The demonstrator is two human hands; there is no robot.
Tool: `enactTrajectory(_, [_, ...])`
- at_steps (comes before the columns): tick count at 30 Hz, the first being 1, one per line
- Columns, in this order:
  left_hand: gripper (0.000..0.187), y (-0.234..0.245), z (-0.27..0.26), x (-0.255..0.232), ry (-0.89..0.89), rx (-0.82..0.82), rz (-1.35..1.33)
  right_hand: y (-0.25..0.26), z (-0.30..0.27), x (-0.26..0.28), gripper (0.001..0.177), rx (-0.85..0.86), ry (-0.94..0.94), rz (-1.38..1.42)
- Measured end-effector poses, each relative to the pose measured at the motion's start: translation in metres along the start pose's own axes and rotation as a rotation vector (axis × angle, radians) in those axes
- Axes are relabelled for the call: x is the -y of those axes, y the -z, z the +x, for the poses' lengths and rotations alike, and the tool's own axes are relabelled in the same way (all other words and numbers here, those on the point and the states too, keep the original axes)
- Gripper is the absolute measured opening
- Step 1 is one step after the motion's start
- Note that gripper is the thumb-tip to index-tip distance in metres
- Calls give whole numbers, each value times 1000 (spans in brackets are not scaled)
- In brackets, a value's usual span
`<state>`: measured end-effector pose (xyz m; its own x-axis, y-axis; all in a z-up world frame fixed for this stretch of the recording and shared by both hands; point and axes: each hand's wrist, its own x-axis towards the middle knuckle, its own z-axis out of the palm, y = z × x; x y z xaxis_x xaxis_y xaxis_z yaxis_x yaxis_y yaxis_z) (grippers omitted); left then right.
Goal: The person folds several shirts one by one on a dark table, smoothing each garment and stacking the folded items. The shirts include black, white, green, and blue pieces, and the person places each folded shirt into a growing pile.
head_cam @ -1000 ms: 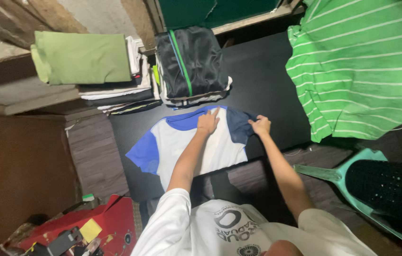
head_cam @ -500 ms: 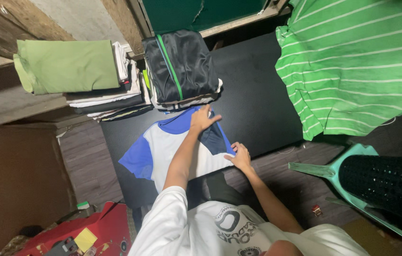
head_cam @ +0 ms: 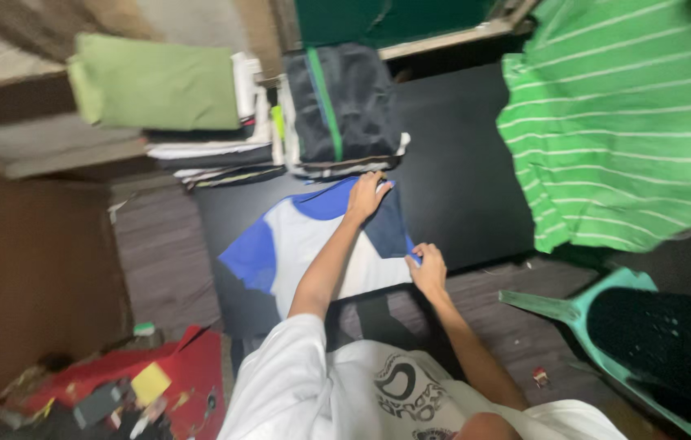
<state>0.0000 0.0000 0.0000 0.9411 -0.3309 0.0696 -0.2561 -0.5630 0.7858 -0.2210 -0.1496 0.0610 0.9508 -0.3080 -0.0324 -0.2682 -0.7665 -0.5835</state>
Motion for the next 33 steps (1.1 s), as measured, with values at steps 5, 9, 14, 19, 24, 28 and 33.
enactTrajectory(5, [29,100,-113,53,341,-425,1,-22,18,43,23,118,16,69])
enactTrajectory(9, [40,192,-224,89,563,-889,380,-62,31,80,13,190,180,189])
enactTrajectory(14, [49,220,-297,92,1098,-467,279,-136,41,146,19,392,257,243])
enactTrajectory(19, [43,202,-313,92,1005,-475,-57,-223,45,242,20,493,492,246])
enactTrajectory(24, [38,190,-314,89,986,-615,-278,-275,26,309,27,696,736,124])
enactTrajectory(28, [40,186,-319,88,938,-693,-693,-294,10,333,41,714,679,38])
enactTrajectory(33, [38,179,-321,87,875,-730,-495,-292,11,329,26,692,567,85])
